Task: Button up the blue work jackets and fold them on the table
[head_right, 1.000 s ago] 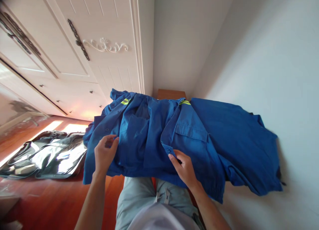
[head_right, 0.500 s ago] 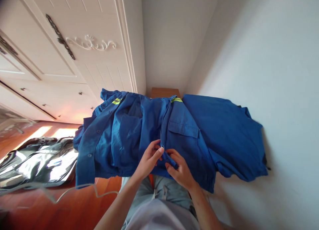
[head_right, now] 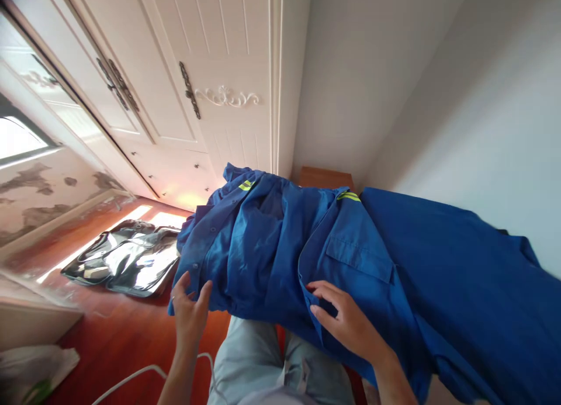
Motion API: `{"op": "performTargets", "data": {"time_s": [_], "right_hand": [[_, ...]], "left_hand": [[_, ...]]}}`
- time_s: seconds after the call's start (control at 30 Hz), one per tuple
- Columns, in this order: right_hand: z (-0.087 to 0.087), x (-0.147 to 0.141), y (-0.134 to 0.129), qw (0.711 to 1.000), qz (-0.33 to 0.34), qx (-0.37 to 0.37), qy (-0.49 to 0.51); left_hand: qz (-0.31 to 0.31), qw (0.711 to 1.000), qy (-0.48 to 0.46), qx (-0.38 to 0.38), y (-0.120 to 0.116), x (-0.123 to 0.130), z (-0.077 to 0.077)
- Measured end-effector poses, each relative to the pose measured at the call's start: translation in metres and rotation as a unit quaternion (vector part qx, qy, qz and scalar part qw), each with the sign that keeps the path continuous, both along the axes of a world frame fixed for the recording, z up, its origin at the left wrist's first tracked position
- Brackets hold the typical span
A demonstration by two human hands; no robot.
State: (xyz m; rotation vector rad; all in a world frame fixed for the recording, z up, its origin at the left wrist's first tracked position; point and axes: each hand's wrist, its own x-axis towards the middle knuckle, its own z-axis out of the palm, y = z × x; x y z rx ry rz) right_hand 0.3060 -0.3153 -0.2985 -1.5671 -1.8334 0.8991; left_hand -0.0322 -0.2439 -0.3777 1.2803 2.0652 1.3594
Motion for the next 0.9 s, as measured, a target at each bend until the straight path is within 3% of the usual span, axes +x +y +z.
{"op": "performTargets", "data": {"time_s": [0.1, 0.2, 0.3, 0.4, 0.53, 0.6, 0.7, 0.8, 0.9], "right_hand": [[0.014, -0.005, 0.014, 0.991, 0.116, -0.058, -0.022], [0.013, -0.014, 0.028, 0.982, 0.162, -0.096, -0.019], [0.001, -0.024, 0.039, 0.979, 0.177, -0.104, -0.011], [-0.004, -0.026, 0.044, 0.975, 0.203, -0.09, -0.009], [0.008, -0.015, 0.045, 0.987, 0.154, -0.039, -0.017], [0.014, -0.008, 0.043, 0.99, 0.13, -0.034, -0.035], [0.013, -0.009, 0.037, 0.985, 0.157, -0.044, -0.049], [0.001, -0.022, 0.029, 0.979, 0.194, -0.037, -0.053], [-0.011, -0.033, 0.024, 0.978, 0.193, 0.002, -0.074]], "left_hand": [[-0.005, 0.988, 0.138, -0.063, -0.006, -0.014, -0.02], [0.026, 0.972, 0.217, -0.086, -0.012, -0.017, -0.037], [0.053, 0.969, 0.229, -0.083, -0.013, -0.018, -0.046], [0.049, 0.975, 0.196, -0.09, -0.011, -0.023, -0.043], [0.084, 0.985, 0.125, -0.084, -0.019, -0.036, -0.012], [0.078, 0.99, 0.109, -0.049, -0.028, -0.039, 0.015], [0.036, 0.992, 0.112, 0.048, -0.039, -0.03, 0.059], [-0.083, 0.977, 0.109, 0.163, -0.042, 0.006, 0.089], [-0.29, 0.938, 0.109, 0.157, -0.038, 0.063, 0.099]]}}
